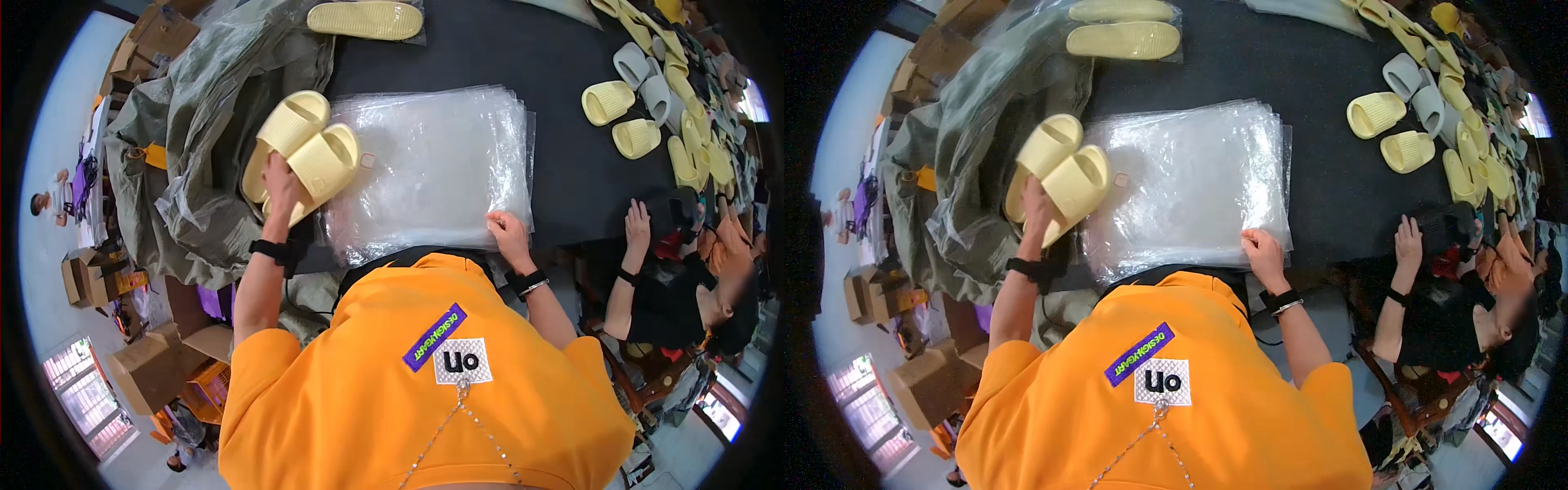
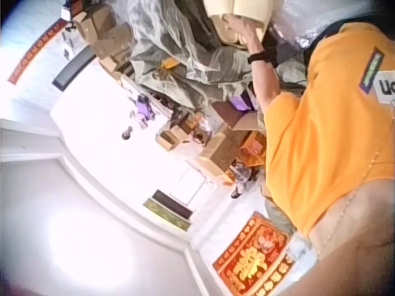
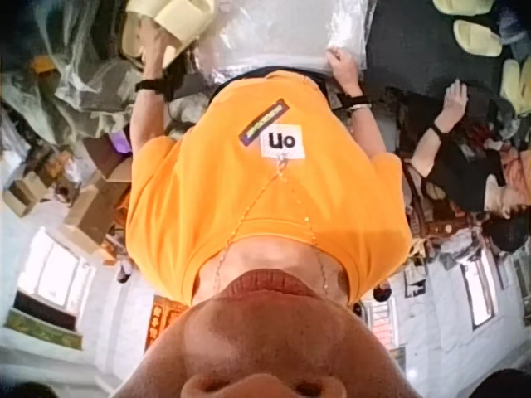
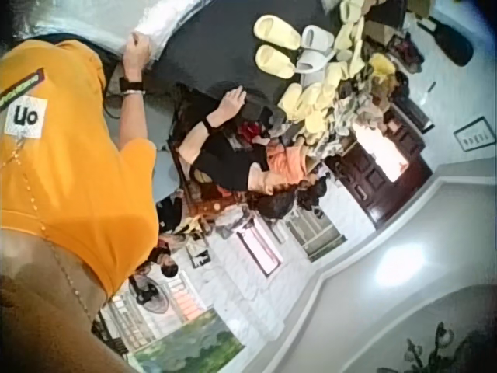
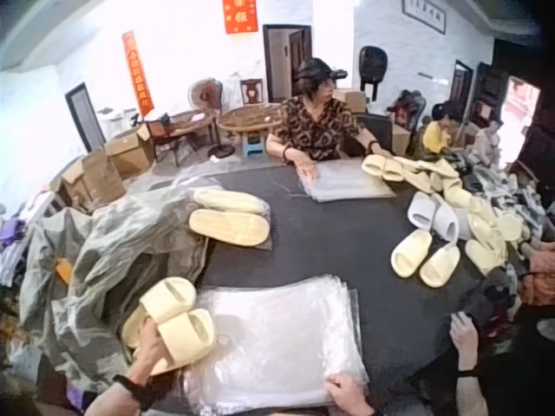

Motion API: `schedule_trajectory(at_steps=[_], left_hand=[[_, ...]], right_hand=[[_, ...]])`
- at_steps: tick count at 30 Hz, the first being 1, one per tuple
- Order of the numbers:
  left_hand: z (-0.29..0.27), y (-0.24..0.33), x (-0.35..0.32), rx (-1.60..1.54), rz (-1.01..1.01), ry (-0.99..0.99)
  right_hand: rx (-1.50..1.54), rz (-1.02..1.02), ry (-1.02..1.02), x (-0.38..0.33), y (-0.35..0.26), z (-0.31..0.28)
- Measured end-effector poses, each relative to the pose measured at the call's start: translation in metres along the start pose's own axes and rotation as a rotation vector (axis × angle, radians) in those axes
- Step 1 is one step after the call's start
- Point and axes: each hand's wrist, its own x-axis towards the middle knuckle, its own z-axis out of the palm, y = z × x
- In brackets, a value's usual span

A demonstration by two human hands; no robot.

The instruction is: Packing several pairs of colored slides into plastic bags and placing them into a larger sack.

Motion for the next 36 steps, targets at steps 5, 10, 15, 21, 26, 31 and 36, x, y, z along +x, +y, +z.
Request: schedule_trajectory(at_steps=[5,10,15,21,26,31,36], left_hand=[[-0.05,0.057,0.024,-0.373,0.064,0.058],[-0.07,0.137,0.014,-0.316,0.243,0.094],[-0.014,0.175,-0.011,-0.102,0.478,-0.204],[0.053,0.225,-0.038,0.054,0.662,-0.279],[0.088,0.177,-0.012,0.147,0.527,-0.226],[0.057,0.123,0.041,0.259,0.011,-0.313],[0.006,0.121,0.059,0.065,0.203,0.02]], right_hand=[[-0.012,0.002,0.041,-0.007,-0.013,-0.021],[-0.06,0.122,0.04,-0.009,-0.018,-0.033],[-0.597,-0.056,0.127,-0.016,-0.029,-0.031],[-0.749,-0.265,0.009,-0.002,-0.015,-0.003],[-0.665,-0.031,-0.112,-0.012,-0.021,-0.002],[-0.704,-0.049,-0.092,-0.015,-0.019,-0.001],[-0.767,-0.057,-0.034,-0.01,-0.054,-0.017]])
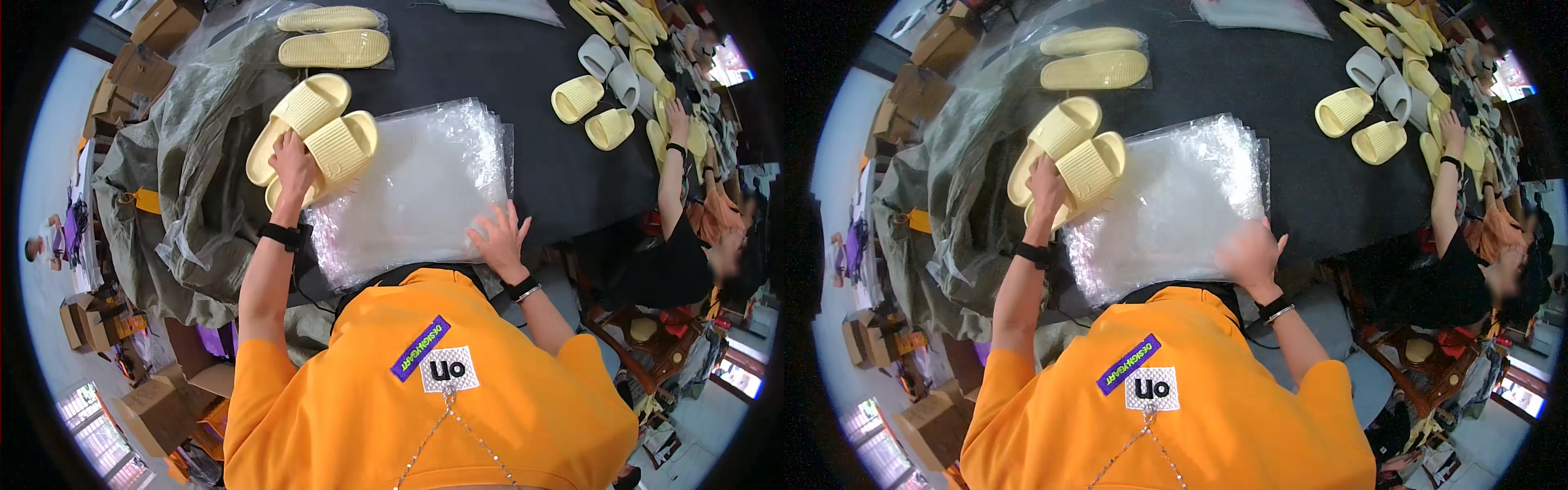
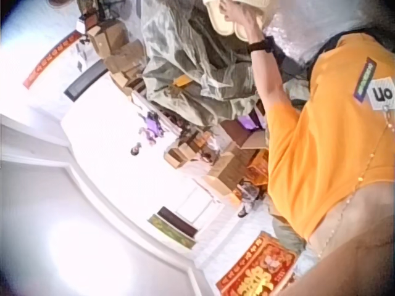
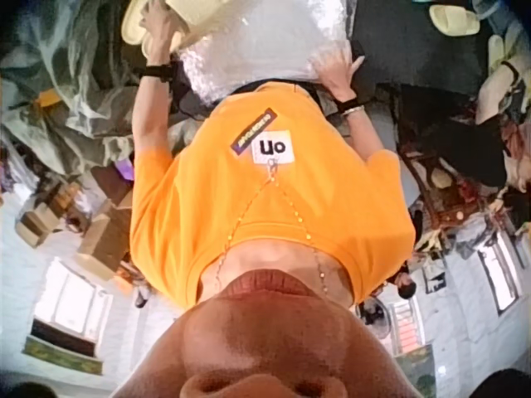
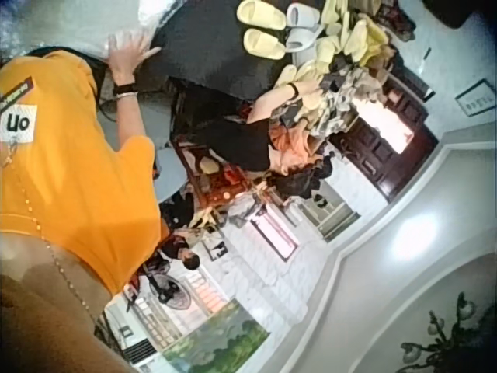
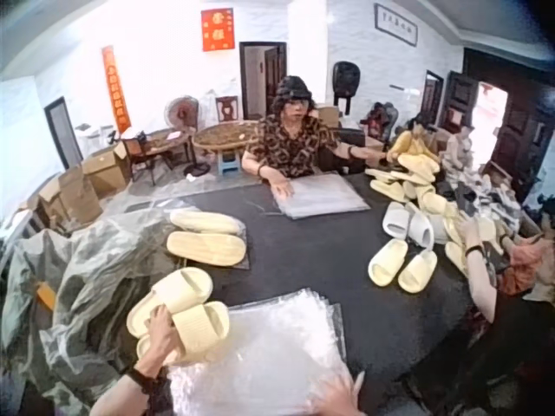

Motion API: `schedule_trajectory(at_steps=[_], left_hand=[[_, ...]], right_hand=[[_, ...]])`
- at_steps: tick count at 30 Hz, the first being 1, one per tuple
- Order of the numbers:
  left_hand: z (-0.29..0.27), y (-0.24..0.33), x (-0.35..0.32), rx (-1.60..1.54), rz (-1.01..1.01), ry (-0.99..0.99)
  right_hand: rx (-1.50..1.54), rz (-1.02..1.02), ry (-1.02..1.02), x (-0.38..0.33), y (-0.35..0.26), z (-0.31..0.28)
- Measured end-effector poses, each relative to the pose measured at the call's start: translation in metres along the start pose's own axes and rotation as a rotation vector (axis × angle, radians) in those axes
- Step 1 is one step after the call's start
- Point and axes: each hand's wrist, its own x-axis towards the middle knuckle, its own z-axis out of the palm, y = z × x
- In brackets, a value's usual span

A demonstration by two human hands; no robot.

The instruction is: Packing several pairs of colored slides into plastic bags and placing them into a larger sack.

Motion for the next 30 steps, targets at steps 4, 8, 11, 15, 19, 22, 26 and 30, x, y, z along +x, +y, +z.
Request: schedule_trajectory(at_steps=[4,8,11,15,19,22,26,30], left_hand=[[-0.014,0.042,0.001,0.0,0.318,-0.016],[-0.018,0.099,-0.024,-0.114,0.621,-0.175],[-0.017,0.128,-0.049,-0.173,0.746,-0.256],[-0.006,0.147,-0.069,-0.331,0.709,-0.257],[-0.013,0.135,-0.092,-0.454,0.745,-0.139],[-0.027,0.126,-0.109,-0.503,0.921,-0.023],[-0.024,0.111,-0.095,-0.538,0.678,-0.235],[0.002,0.085,-0.105,-0.344,0.611,-0.423]], right_hand=[[0.723,-0.197,0.216,0.025,-0.012,-0.019],[0.994,-0.167,0.052,0.035,-0.044,-0.071],[0.958,-0.346,-0.045,0.047,-0.029,-0.053],[1.14,-0.203,-0.086,0.042,-0.013,-0.05],[0.873,-0.027,-0.109,0.043,0.015,-0.108],[0.816,-0.022,0.117,0.057,0.069,-0.119],[1.293,0.004,0.471,0.086,0.155,-0.15],[0.658,0.234,0.712,0.091,0.166,-0.191]])
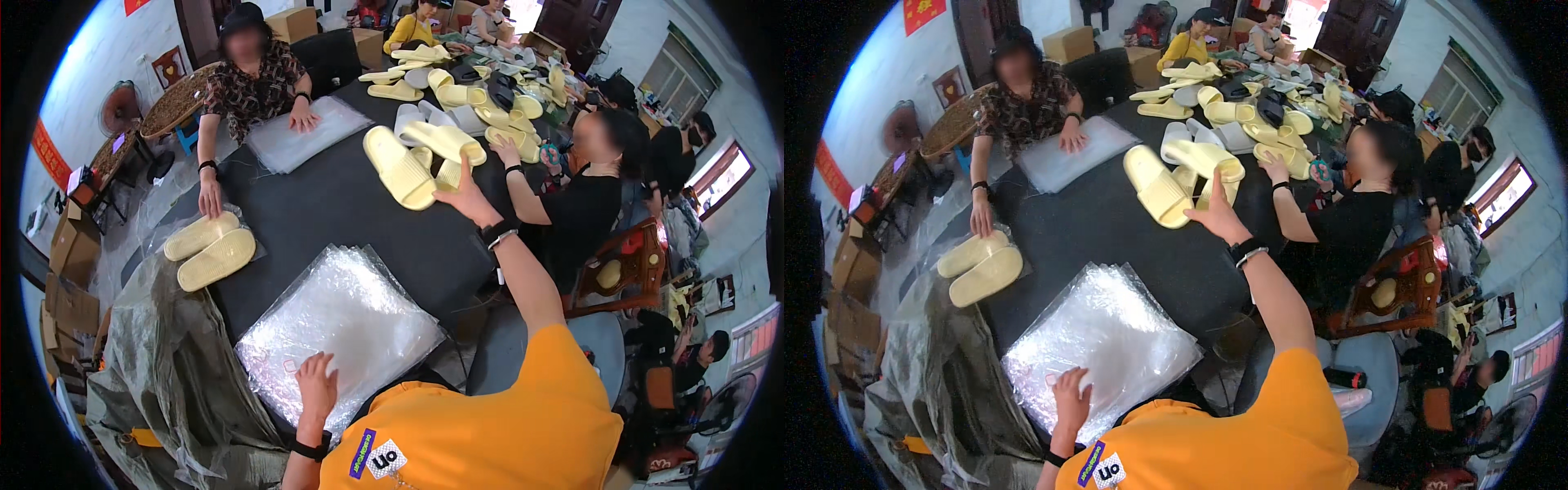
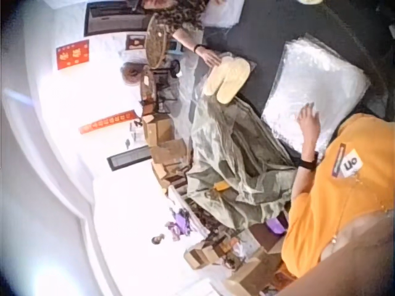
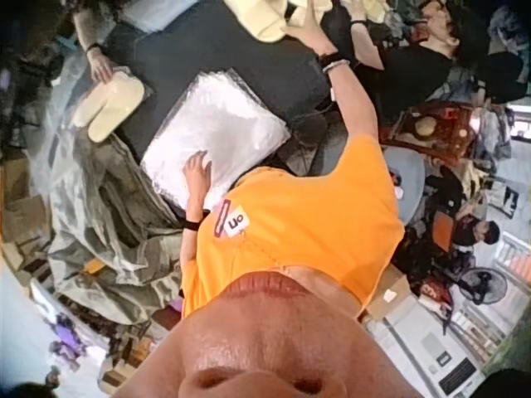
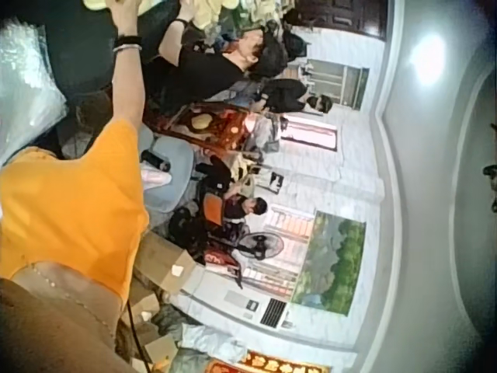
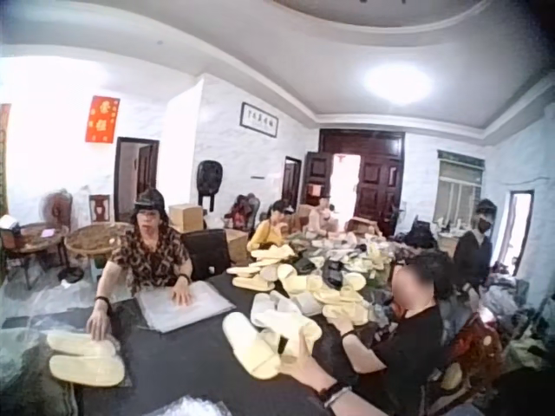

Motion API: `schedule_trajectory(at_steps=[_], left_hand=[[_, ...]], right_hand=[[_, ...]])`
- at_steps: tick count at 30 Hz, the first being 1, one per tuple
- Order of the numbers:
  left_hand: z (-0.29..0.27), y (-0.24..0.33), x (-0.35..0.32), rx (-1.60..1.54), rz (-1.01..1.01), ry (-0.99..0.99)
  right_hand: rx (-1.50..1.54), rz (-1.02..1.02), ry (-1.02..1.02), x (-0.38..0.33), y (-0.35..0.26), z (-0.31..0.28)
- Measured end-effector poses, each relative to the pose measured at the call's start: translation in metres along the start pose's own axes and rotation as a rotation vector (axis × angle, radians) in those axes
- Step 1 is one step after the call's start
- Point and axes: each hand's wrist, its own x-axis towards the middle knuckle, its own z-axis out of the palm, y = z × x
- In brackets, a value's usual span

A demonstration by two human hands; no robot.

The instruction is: Packing several pairs of colored slides into plastic bags and placing them into a larger sack.

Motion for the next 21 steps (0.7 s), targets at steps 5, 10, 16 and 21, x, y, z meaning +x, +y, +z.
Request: schedule_trajectory(at_steps=[5,10,16,21], left_hand=[[0.025,0.004,-0.027,0.274,-0.032,-0.09],[0.029,-0.002,-0.044,0.371,-0.153,-0.059],[0.011,-0.023,-0.065,0.408,-0.621,0.195],[0.028,-0.074,-0.082,0.116,-0.693,0.378]], right_hand=[[0.245,0.279,-0.584,-0.064,0.011,0.069],[0.02,0.187,-0.706,-0.15,0.047,0.145],[-0.095,0.043,-0.596,-0.171,0.042,0.163],[-0.191,0.004,-0.621,-0.174,0.045,0.171]])
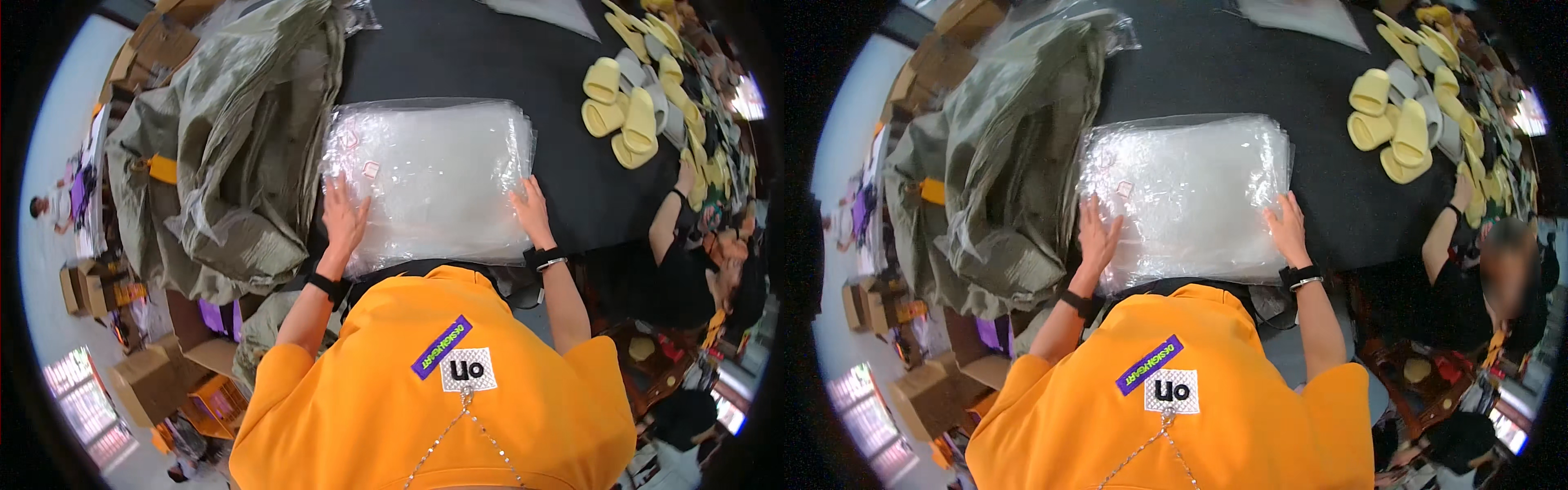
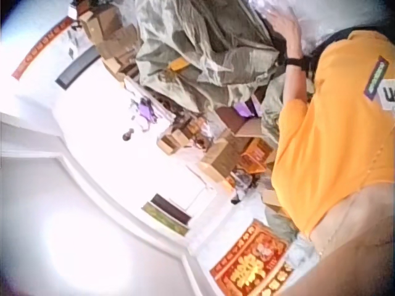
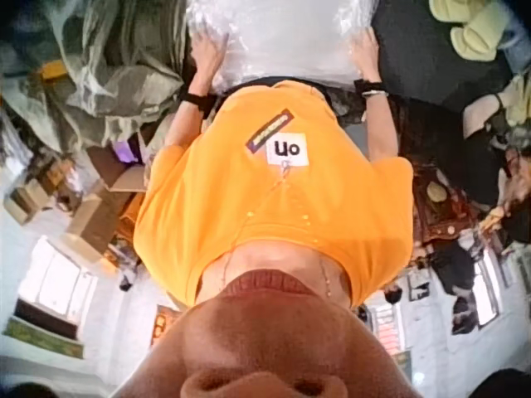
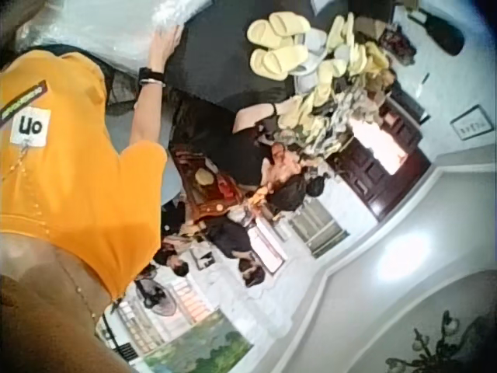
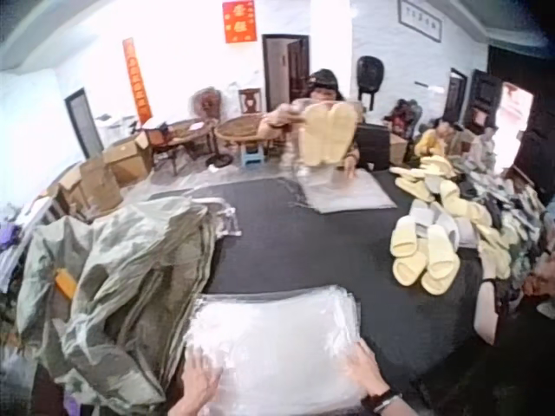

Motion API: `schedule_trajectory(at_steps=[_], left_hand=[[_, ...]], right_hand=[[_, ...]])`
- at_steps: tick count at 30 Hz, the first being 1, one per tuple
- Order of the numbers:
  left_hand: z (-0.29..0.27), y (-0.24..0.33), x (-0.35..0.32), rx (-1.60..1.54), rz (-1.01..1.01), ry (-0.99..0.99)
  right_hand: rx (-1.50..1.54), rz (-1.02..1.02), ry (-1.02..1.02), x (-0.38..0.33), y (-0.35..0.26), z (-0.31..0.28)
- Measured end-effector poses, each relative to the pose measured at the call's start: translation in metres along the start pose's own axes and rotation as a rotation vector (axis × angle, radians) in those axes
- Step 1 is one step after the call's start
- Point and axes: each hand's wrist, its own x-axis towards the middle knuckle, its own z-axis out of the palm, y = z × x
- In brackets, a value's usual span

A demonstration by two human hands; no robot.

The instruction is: Packing several pairs of colored slides into plastic bags and placing them into a larger sack.

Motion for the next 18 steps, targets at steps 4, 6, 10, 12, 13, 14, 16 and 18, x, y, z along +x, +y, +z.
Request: schedule_trajectory(at_steps=[4,6,10,12,13,14,16,18], left_hand=[[-0.003,0.026,-0.004,0.053,0.093,-0.109],[-0.001,0.026,-0.011,0.104,0.103,-0.154],[-0.004,0.026,-0.028,0.197,0.092,-0.165],[-0.013,0.029,-0.028,0.249,0.099,-0.113],[-0.018,0.032,-0.027,0.272,0.104,-0.09],[-0.021,0.034,-0.028,0.292,0.132,-0.09],[-0.023,0.038,-0.024,0.33,0.199,-0.08],[-0.018,0.039,-0.025,0.342,0.257,-0.102]], right_hand=[[0.105,0.07,-0.025,0.0,-0.012,0.001],[0.18,0.161,-0.07,-0.002,-0.023,-0.007],[-0.147,0.071,0.238,-0.014,-0.04,-0.001],[-0.351,-0.262,0.274,-0.017,-0.048,-0.003],[-0.453,-0.427,0.291,-0.02,-0.053,-0.005],[-0.483,-0.505,0.265,-0.025,-0.059,-0.005],[-0.341,-0.422,0.236,-0.022,-0.063,0.002],[-0.092,-0.259,0.232,-0.012,-0.059,0.014]])
